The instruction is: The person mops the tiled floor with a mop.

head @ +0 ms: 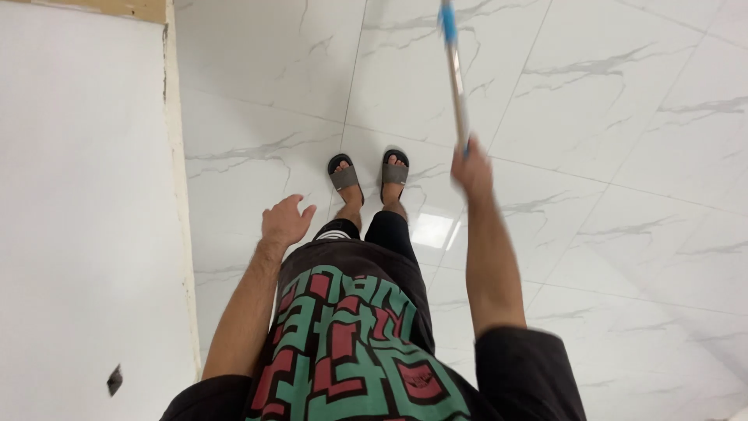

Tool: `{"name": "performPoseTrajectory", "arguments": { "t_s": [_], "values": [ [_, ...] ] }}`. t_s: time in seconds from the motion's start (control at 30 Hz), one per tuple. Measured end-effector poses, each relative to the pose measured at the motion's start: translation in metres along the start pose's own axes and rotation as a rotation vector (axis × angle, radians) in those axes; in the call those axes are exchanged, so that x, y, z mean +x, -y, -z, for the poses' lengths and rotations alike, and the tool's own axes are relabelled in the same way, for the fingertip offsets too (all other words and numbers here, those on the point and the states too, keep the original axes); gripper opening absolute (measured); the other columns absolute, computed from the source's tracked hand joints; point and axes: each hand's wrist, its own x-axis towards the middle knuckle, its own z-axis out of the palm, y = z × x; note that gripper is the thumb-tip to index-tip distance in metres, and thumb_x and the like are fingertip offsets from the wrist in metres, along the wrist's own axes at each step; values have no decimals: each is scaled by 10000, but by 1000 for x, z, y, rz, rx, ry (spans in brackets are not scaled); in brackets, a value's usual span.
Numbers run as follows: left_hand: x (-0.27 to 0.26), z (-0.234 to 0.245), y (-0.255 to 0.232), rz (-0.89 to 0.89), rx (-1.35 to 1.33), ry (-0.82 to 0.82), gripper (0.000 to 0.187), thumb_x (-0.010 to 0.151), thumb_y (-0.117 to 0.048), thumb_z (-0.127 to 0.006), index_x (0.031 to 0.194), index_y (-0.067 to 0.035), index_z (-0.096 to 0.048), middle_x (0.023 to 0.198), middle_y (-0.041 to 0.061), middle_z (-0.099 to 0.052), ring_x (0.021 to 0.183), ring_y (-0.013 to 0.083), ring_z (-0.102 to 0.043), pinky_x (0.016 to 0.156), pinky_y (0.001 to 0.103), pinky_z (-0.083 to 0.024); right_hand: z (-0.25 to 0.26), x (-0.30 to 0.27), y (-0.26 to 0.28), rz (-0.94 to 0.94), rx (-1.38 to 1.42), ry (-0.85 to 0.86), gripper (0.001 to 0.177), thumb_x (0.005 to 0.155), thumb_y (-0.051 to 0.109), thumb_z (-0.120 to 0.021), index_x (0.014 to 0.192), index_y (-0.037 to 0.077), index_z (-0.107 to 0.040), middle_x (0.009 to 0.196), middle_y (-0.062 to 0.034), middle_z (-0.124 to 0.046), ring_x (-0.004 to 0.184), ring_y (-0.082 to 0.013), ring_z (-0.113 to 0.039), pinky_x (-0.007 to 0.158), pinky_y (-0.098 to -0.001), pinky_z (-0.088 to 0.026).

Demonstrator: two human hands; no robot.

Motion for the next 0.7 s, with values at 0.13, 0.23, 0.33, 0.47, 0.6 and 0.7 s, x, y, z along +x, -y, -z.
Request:
{"name": "performPoseTrajectory", "arguments": {
  "t_s": [0.13, 0.23, 0.33, 0.47, 0.6, 0.7],
  "values": [
    [1, -10, -34, -84, -7, -42, 579, 955, -513, -566, 1355, -97, -608, 1299, 128, -688, 1182, 328, -645, 1033, 538, -410, 17, 69, 9, -82, 93, 87, 475, 1040, 360, -552, 1399, 50, -557, 1140, -268, -701, 1076, -497, -656, 921, -562, -532],
    [3, -25, -49, -120, 37, 59, 574, 965, -516, -550, 1365, -107, -600, 1288, 119, -694, 1189, 314, -647, 1026, 521, -424, 4, -38, -29, -31, 67, -28, 561, 1028, 376, -571, 1492, 71, -489, 1106, -280, -702, 986, -519, -655, 846, -606, -522],
    [12, -34, -59, -130, 118, 154, 576, 958, -523, -554, 1368, -121, -601, 1283, 110, -699, 1196, 307, -650, 1037, 516, -427, -4, -243, -76, -281, -42, 153, 607, 1024, 466, -531, 1549, 186, -412, 906, -301, -702, 805, -521, -683, 699, -599, -555],
    [29, -32, -66, -142, 230, 197, 586, 953, -521, -553, 1378, -119, -585, 1286, 109, -685, 1208, 296, -636, 1036, 552, -404, 30, -455, -98, -600, -2, 399, 656, 958, 492, -502, 1562, 275, -367, 852, -290, -741, 835, -537, -704, 720, -614, -564],
    [31, -11, -69, -160, 192, 86, 594, 946, -525, -568, 1370, -110, -594, 1281, 116, -694, 1202, 307, -640, 1064, 583, -374, 35, -458, -107, -688, 68, 419, 649, 964, 471, -519, 1553, 232, -387, 841, -295, -746, 844, -517, -722, 733, -567, -600],
    [25, 0, -76, -138, 133, 37, 612, 959, -541, -556, 1390, -108, -587, 1272, 126, -705, 1190, 318, -650, 1049, 556, -408, 16, -338, -132, -476, 72, 230, 603, 972, 402, -556, 1509, 147, -455, 914, -296, -720, 802, -538, -691, 704, -600, -564]
  ]
}}
